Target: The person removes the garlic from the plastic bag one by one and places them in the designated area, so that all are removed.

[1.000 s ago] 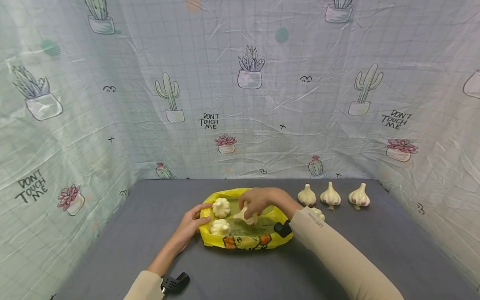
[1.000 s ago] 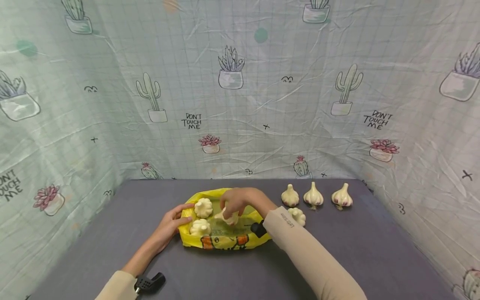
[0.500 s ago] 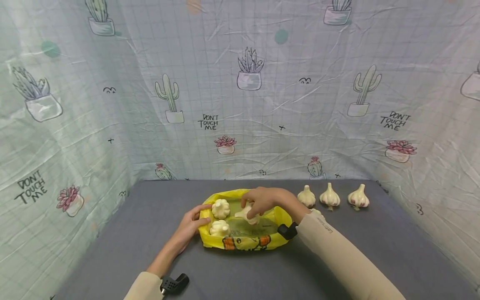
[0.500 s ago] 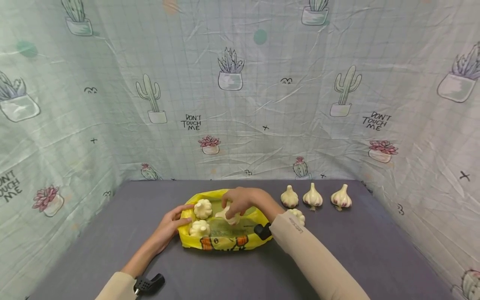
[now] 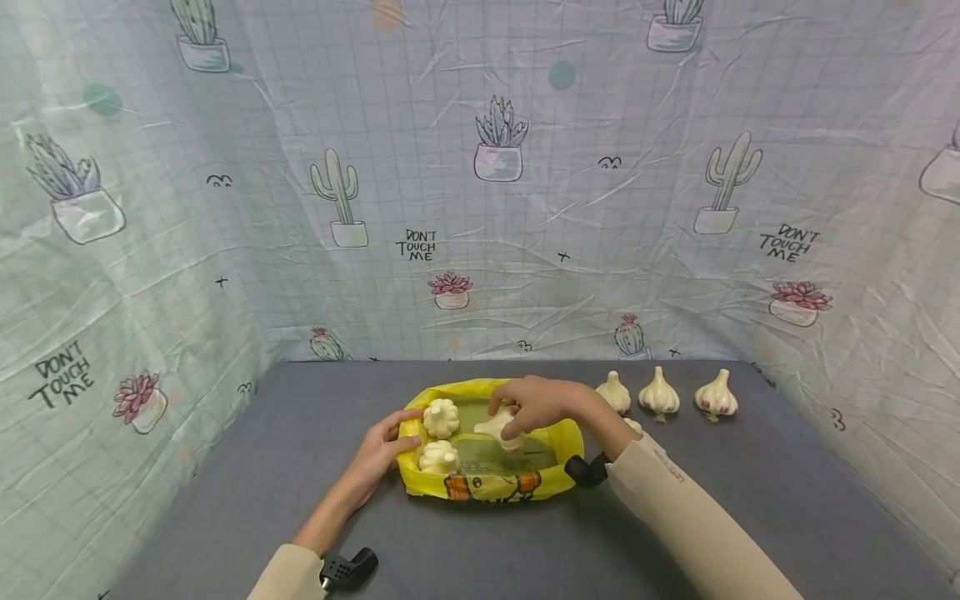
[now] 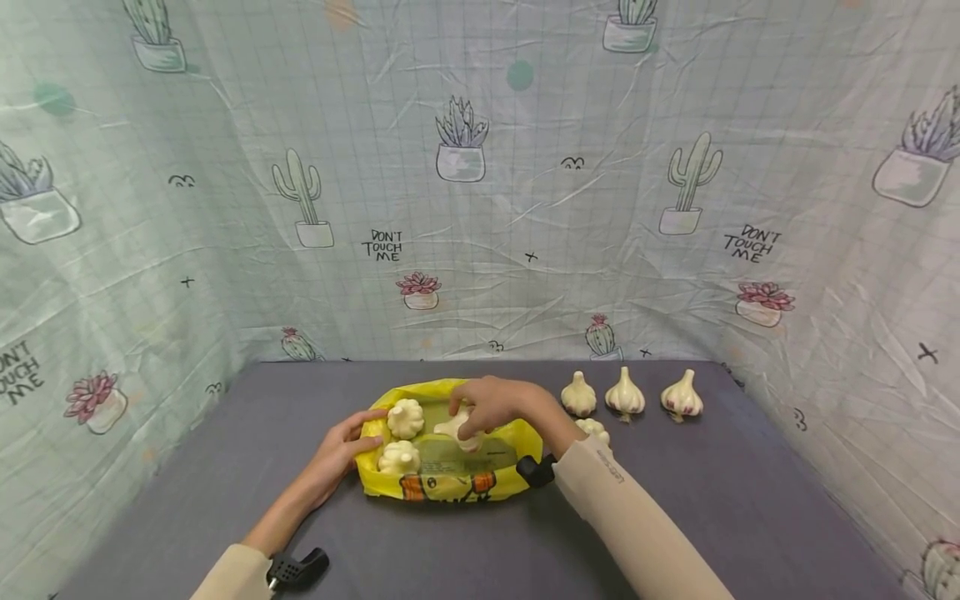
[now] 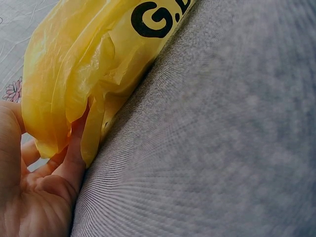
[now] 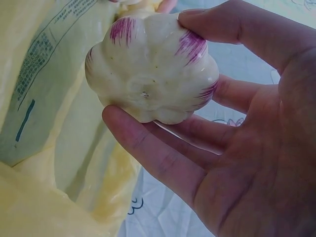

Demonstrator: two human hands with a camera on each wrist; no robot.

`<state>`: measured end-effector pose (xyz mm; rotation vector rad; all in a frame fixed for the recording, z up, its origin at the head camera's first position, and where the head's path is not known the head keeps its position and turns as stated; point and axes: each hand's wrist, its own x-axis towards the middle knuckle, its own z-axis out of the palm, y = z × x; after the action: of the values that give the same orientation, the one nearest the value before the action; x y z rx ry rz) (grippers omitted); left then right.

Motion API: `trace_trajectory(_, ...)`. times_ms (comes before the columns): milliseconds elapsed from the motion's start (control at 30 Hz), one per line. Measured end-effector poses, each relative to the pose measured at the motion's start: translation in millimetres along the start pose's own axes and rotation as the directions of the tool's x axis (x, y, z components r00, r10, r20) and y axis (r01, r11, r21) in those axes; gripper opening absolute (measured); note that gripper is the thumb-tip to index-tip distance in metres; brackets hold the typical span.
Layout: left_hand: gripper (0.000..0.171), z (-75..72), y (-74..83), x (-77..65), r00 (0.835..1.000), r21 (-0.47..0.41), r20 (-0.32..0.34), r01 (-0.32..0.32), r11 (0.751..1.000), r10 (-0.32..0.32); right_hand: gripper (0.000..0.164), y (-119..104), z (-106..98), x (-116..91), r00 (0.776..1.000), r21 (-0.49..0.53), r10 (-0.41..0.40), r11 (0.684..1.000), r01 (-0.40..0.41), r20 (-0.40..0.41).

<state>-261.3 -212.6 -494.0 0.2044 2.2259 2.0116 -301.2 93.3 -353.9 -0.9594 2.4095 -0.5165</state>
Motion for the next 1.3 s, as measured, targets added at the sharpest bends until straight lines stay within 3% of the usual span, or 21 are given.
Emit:
trace_trajectory(633, 0.052, 0.4, 3.5, 1.1, 1.000, 0.001, -0.018, 0.000, 1.000, 0.000, 0.045, 2, 3, -25, 0.988, 0.030, -0.076, 0.996, 0.080, -0.134)
trace_trajectory(1300, 0.052, 1.6, 2.3, -0.7, 1.000, 0.003, -0.019, 0.009, 1.000, -0.009, 0.044, 11, 4, -64, 0.946, 0.026, -0.124, 0.990, 0.138, -0.299)
